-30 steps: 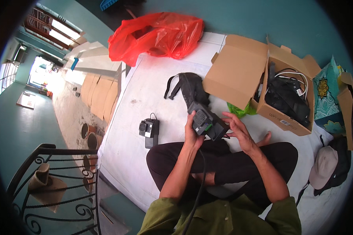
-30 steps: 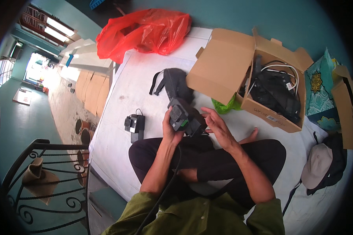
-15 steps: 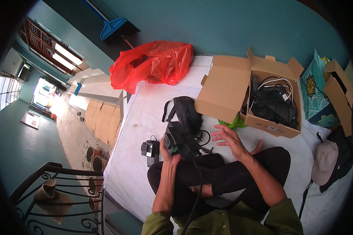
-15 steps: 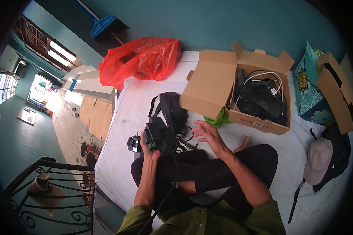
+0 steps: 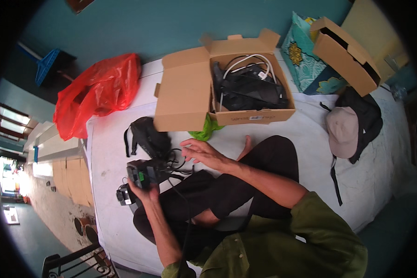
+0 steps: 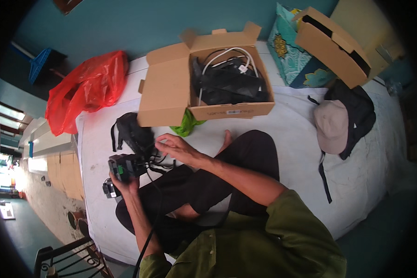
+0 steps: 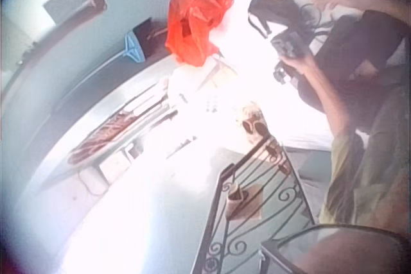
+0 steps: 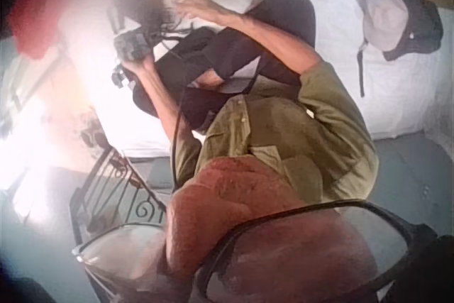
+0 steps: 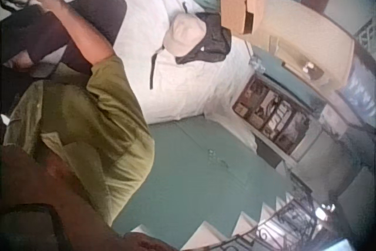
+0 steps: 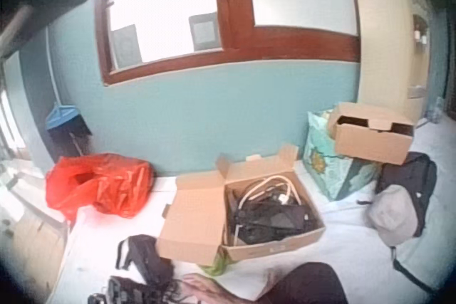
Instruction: The person sits on a bed and assembles a small electronic device by connecting a battery pack to a main unit. They then place the assembled device into a cardboard box and handle a cable.
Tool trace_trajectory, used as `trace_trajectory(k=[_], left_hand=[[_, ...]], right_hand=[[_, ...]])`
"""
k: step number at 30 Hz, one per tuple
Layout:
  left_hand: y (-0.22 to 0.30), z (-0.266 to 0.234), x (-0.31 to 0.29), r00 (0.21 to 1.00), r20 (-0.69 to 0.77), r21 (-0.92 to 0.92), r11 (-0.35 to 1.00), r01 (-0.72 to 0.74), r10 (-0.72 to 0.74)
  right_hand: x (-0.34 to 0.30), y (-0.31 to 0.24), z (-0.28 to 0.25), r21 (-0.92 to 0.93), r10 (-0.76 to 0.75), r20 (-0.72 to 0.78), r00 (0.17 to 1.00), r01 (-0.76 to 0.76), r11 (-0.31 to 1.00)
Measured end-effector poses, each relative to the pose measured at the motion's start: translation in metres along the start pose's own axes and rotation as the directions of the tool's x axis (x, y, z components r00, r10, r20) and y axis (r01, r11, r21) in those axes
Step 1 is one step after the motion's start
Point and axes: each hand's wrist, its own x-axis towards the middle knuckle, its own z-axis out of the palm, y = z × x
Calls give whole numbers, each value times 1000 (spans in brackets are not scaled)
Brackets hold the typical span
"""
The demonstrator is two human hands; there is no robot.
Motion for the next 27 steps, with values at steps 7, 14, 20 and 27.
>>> trace_trajectory(k=[7, 14, 20, 27], left_hand=[[3, 2, -1, 998, -60, -32, 999, -3, 1], [4, 4, -3, 998, -64, 28, 999, 15, -13], [10, -14, 3, 983, -182, -47, 999, -11, 2], [10, -23, 5, 992, -126, -19, 1000, -7, 5]], right_hand=[[-1, 3, 2, -16, -40, -12, 999, 40, 999], [7, 17, 1, -20, -118, -20, 993, 117, 993], [9, 22, 4, -48, -181, -20, 983, 180, 982], [6, 17, 6, -23, -167, -27, 986, 167, 986]])
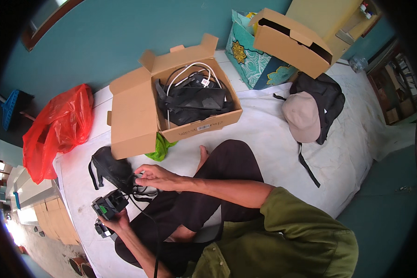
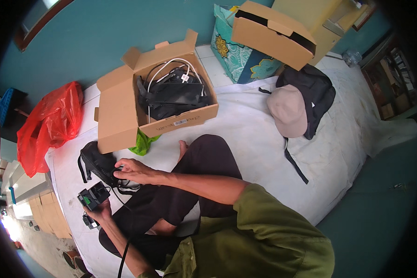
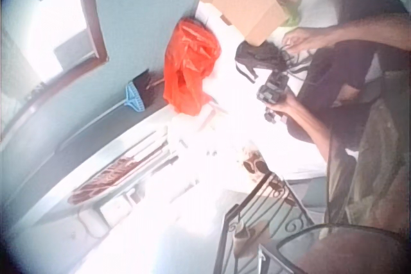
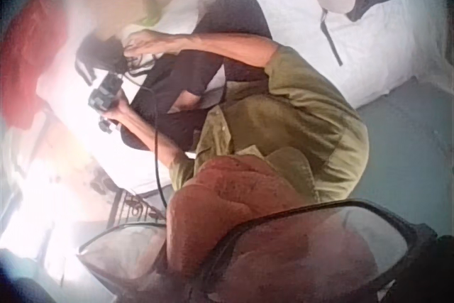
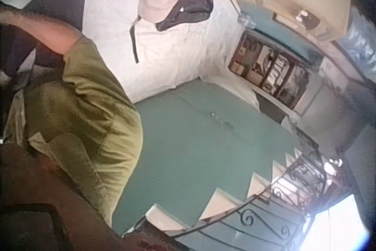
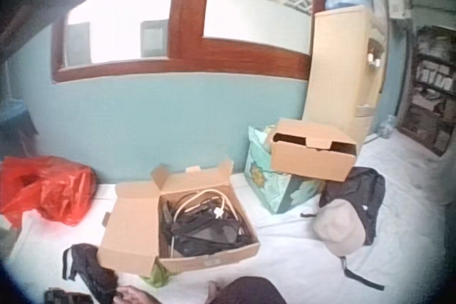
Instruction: The person sits on a bed and assembles a small electronic device by connecting a battery pack to a main unit. They then place the assembled device into a cardboard box and handle a cable.
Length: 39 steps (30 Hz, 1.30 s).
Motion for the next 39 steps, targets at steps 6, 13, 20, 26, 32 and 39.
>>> trace_trajectory(k=[6, 13, 20, 26, 32, 39], left_hand=[[-3, 13, -8, 997, -80, -6, 1000, -17, 16], [-5, 26, -11, 987, -159, -28, 999, -26, 22], [-4, 21, -8, 991, -127, -16, 999, -51, 49], [4, -1, 1, 1000, -3, 2, 1000, -30, 30], [0, 13, -8, 996, -81, -12, 999, -38, 37], [-8, 21, -11, 996, -87, 4, 999, -35, 35]], right_hand=[[0, 1, -1, -32, 1, 14, 1000, 0, 1000], [0, 2, -3, -32, -13, 4, 1000, 13, 999], [3, 9, -1, 1, -21, 4, 1000, 21, 1000], [1, 11, -2, -317, -10, -48, 999, -5, 948], [-19, 22, 5, -903, -7, 187, 982, 175, 394], [-24, 30, 0, -954, 164, 204, 965, 158, 257]])
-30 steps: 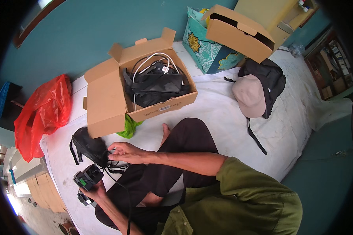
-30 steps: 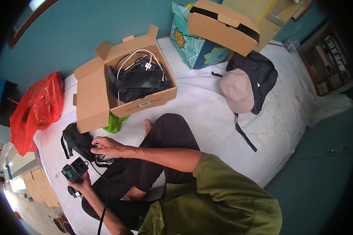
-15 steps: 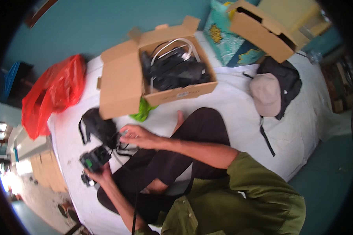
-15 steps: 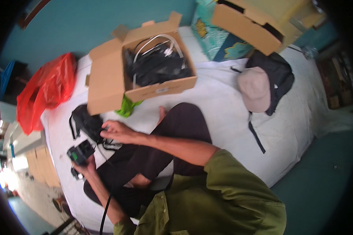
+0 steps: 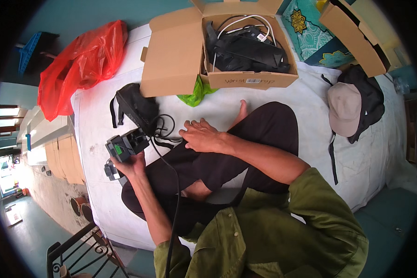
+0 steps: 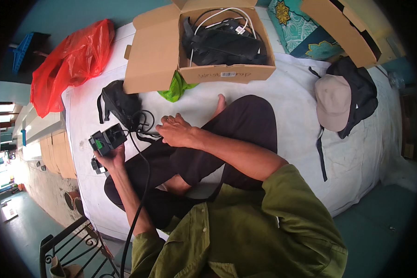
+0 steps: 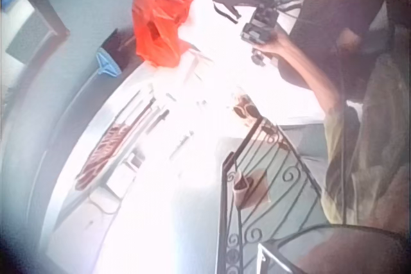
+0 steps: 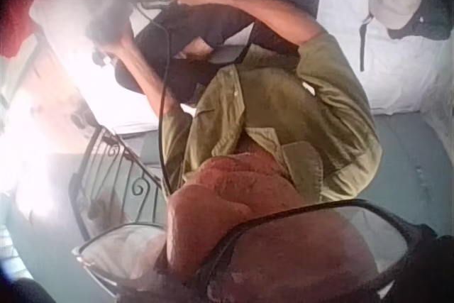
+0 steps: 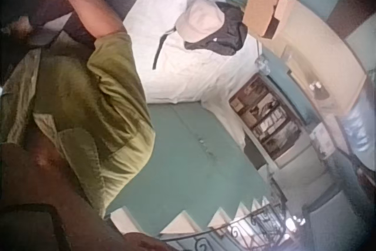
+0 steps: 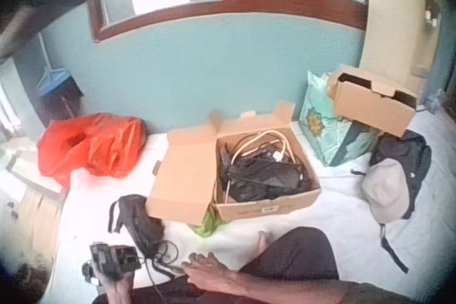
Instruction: The person sits on a bed and assembles a small electronic device by connecting a battery pack to a main unit. They then place the assembled device into a cardboard box and handle a cable.
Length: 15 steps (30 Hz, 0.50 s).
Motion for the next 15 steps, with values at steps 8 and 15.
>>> trace_trajectory(k=[8, 15], left_hand=[[-1, 3, 0, 999, -41, -13, 1000, 6, -6], [1, 6, -1, 996, -83, -20, 1000, 4, -5]], right_hand=[[-2, 2, 14, -8, -17, 157, 987, 19, 1000], [-3, 6, 15, -58, -20, 216, 976, 33, 998]])
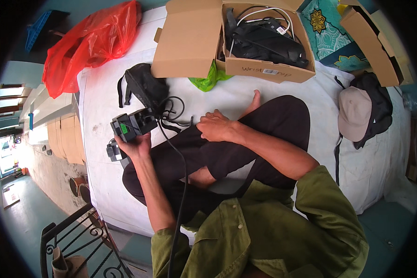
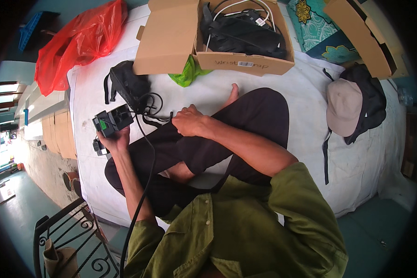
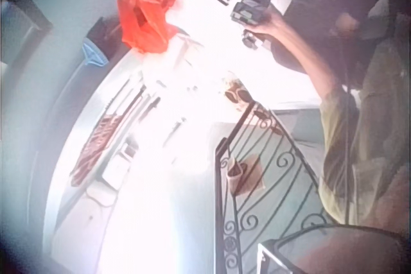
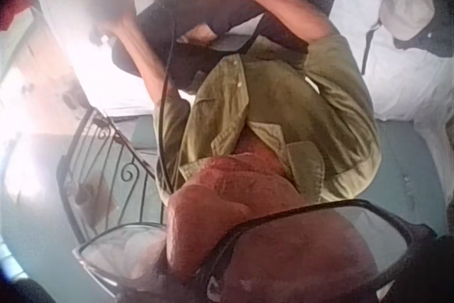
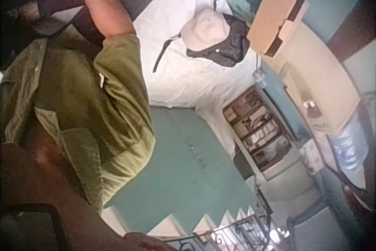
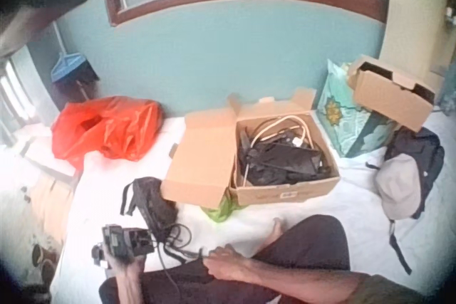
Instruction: The person sits on a bed and assembles a small electronic device by connecting a battery pack to a main unit. They then place the assembled device into a cardboard box and handle a cable.
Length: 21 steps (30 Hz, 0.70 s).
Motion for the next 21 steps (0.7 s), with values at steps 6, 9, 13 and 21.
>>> trace_trajectory(k=[6, 9, 13, 21], left_hand=[[-1, 3, -2, 1000, -12, 32, 999, -7, 8], [-2, 7, -3, 998, -53, 24, 999, -29, 30], [2, 3, -2, 1000, 7, 34, 999, 19, -19], [-1, 8, -4, 1000, 2, 26, 999, 24, -24]], right_hand=[[5, 9, 11, -25, 20, 21, 1000, -20, 999], [5, 9, 8, -5, 13, 87, 996, -12, 1000], [7, 5, 8, 23, 32, 27, 999, -33, 999], [32, 8, 18, 71, 20, -96, 995, -13, 997]])
